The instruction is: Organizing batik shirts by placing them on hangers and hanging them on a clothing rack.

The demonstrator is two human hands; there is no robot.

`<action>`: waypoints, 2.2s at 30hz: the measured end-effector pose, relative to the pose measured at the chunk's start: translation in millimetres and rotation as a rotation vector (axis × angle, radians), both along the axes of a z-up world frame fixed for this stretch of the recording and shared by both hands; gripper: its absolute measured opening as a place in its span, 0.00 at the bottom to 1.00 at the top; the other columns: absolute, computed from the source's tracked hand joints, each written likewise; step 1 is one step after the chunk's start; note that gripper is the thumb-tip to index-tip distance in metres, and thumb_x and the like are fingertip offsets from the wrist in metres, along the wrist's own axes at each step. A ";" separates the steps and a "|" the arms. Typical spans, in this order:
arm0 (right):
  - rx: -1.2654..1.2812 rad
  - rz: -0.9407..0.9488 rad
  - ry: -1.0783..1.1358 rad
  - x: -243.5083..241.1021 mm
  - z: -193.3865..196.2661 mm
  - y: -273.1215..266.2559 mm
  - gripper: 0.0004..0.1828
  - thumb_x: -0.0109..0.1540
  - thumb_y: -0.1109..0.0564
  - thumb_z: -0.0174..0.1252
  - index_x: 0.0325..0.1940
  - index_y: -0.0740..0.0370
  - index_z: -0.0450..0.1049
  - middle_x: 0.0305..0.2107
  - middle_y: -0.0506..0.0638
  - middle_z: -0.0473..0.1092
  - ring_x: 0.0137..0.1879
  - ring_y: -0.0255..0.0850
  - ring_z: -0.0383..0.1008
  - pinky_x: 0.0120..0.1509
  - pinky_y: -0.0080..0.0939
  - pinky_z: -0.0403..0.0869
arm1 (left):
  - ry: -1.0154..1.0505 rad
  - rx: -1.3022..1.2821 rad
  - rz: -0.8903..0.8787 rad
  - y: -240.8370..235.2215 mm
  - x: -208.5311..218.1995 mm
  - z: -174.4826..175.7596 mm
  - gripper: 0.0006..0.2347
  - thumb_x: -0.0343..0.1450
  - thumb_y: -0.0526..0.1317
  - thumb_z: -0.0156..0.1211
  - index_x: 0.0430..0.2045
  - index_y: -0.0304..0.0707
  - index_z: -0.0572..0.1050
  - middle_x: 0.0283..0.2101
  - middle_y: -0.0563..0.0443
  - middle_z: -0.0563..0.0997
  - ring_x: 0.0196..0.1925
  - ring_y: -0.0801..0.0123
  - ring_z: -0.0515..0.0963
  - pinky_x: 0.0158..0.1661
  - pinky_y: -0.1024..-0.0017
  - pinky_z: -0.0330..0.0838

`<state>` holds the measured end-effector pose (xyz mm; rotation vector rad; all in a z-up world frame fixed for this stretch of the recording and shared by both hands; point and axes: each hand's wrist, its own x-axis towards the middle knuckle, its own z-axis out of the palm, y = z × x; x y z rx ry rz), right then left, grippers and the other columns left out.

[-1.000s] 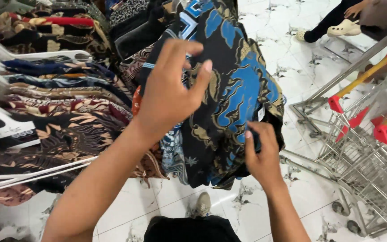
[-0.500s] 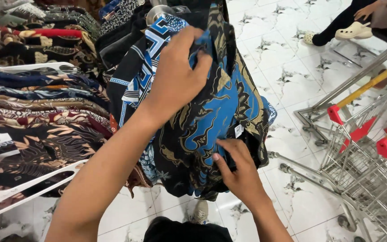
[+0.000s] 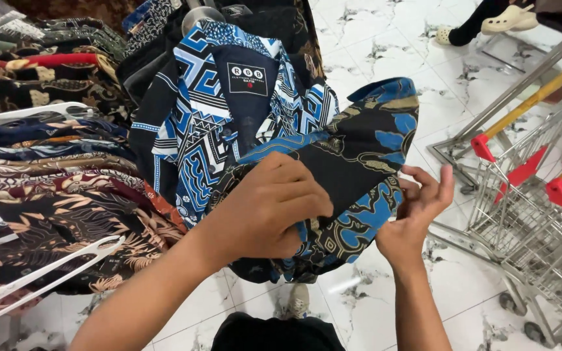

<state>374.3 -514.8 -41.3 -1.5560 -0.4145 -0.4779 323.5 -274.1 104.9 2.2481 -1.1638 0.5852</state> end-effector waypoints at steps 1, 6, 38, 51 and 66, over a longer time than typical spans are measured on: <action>0.000 -0.005 0.006 1.2 2.7 -4.4 0.55 0.64 0.67 0.64 0.81 0.43 0.35 0.64 0.64 0.58 0.58 0.46 0.68 0.60 0.44 0.70 | 0.006 0.000 -0.005 0.3 -2.0 -0.3 0.17 0.60 0.22 0.46 0.37 0.38 0.73 0.41 0.50 0.81 0.44 0.54 0.74 0.45 0.55 0.62; -0.237 0.176 0.056 -0.8 -0.6 -10.4 0.27 0.65 0.66 0.58 0.69 0.64 0.64 0.63 0.60 0.67 0.71 0.50 0.69 0.77 0.45 0.69 | -0.030 0.044 -0.011 5.0 -12.3 2.5 0.15 0.58 0.23 0.46 0.35 0.36 0.73 0.42 0.49 0.78 0.46 0.51 0.73 0.52 0.52 0.67; -0.648 -0.937 -0.045 -437.9 2.3 39.4 0.20 0.63 0.78 0.58 0.50 0.58 0.76 0.49 0.58 0.61 0.55 0.51 0.65 0.63 0.49 0.61 | 0.212 -0.292 -0.321 57.8 -268.7 -87.5 0.08 0.75 0.35 0.55 0.46 0.32 0.75 0.42 0.43 0.83 0.42 0.54 0.83 0.47 0.55 0.71; -0.834 -0.592 0.143 -547.1 15.0 63.1 0.14 0.60 0.71 0.65 0.47 0.60 0.78 0.32 0.53 0.75 0.39 0.57 0.79 0.41 0.57 0.78 | 0.907 -0.179 0.067 73.8 -385.2 -206.5 0.18 0.64 0.22 0.56 0.47 0.31 0.80 0.40 0.38 0.80 0.43 0.42 0.81 0.44 0.53 0.80; -1.204 -0.383 1.200 -747.9 -166.5 -21.9 0.14 0.61 0.50 0.63 0.50 0.45 0.84 0.34 0.54 0.82 0.43 0.56 0.84 0.46 0.53 0.82 | 1.084 -0.013 0.421 13.0 -618.0 -236.0 0.13 0.74 0.28 0.48 0.51 0.25 0.76 0.71 0.26 0.56 0.66 0.26 0.65 0.56 0.48 0.78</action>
